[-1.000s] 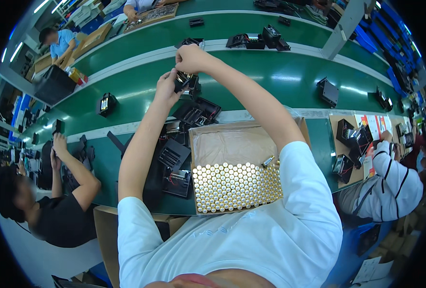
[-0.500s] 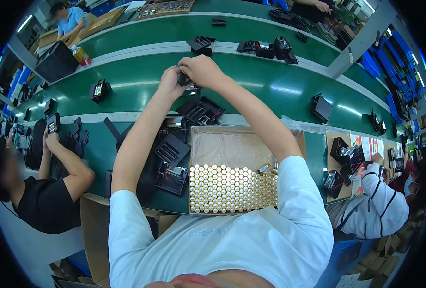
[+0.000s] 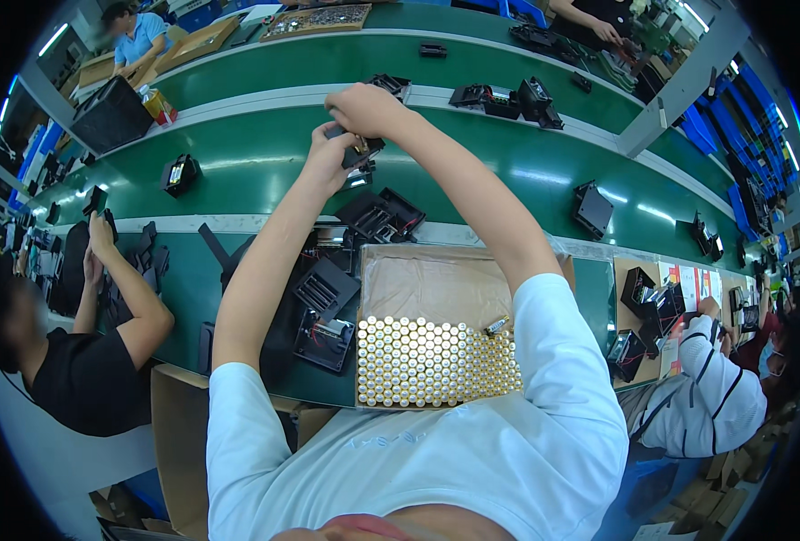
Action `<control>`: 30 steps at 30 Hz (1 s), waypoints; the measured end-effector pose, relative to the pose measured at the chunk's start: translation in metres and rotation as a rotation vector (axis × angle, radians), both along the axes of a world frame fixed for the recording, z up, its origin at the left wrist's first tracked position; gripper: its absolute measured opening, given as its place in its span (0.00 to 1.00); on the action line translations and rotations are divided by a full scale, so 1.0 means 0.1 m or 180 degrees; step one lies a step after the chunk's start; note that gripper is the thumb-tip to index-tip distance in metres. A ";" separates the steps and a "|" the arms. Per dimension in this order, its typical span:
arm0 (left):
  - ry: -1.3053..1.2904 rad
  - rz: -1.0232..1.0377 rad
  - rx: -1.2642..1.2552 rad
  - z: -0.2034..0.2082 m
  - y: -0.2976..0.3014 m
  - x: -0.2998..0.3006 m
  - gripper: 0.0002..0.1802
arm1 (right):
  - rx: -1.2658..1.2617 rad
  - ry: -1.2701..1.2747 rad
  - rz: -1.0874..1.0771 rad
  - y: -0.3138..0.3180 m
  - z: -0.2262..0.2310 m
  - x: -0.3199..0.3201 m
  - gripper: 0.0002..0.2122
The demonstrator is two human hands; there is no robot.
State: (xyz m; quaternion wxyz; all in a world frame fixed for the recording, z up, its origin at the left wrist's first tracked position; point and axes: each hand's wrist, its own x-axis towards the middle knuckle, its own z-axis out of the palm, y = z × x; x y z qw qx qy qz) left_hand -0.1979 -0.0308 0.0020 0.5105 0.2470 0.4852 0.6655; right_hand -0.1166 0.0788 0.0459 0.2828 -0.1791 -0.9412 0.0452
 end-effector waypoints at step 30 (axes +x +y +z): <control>0.3672 0.0395 -0.1010 -0.09 0.06 -0.79 0.33 | -0.1736 -0.0604 0.0042 -1.16 0.18 1.54 0.10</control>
